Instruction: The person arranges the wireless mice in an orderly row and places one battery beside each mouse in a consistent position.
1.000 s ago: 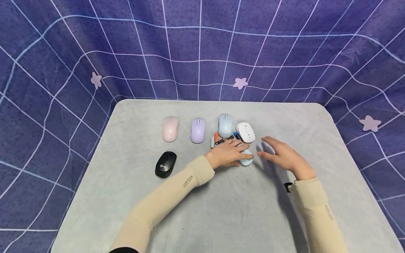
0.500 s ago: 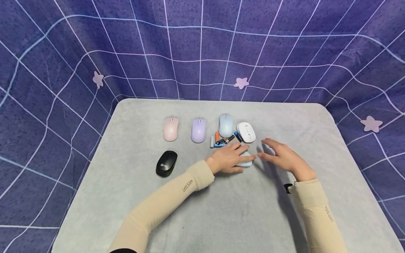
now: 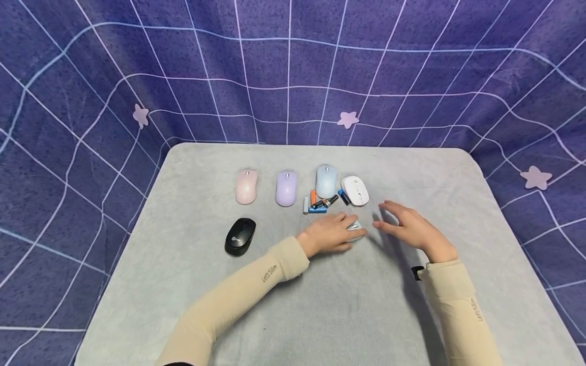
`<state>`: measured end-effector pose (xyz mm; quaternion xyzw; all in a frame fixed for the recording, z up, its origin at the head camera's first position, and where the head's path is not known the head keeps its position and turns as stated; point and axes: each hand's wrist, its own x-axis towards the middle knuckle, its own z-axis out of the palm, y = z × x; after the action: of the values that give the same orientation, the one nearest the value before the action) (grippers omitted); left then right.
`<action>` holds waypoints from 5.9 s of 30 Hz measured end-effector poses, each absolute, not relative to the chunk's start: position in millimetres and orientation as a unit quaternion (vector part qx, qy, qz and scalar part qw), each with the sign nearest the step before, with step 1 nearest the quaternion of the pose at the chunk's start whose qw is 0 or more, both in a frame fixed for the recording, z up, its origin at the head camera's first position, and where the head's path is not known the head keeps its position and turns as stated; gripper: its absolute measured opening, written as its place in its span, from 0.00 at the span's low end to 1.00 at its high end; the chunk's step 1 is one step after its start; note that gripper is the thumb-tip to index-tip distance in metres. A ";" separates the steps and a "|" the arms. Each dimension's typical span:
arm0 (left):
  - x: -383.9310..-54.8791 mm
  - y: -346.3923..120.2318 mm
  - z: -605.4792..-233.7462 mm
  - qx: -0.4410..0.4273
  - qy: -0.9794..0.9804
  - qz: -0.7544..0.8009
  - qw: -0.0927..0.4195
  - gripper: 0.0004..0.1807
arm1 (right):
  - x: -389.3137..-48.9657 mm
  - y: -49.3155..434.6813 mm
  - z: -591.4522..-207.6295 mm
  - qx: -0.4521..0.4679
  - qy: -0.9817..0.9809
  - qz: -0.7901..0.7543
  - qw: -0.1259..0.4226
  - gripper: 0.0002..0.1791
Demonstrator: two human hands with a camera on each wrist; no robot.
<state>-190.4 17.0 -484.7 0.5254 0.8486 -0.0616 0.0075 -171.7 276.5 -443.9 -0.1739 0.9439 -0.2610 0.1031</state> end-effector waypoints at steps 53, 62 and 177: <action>-154.5 -80.6 -468.0 0.176 0.983 0.062 -0.006 0.38 | -203.0 258.8 -433.7 -0.229 0.949 -0.191 0.102 0.40; -155.4 -90.6 -453.7 0.164 0.986 0.040 -0.002 0.43 | -238.6 247.1 -438.3 -0.245 0.952 -0.166 0.076 0.41; -168.2 -224.5 -425.7 0.111 0.975 0.192 0.018 0.42 | -136.6 145.6 -464.9 -0.179 0.969 -0.169 -0.010 0.27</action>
<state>-168.2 -224.5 -425.7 0.1107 0.9750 0.1920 0.0175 -136.6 145.6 -464.9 -0.1795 0.9691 -0.1689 -0.0101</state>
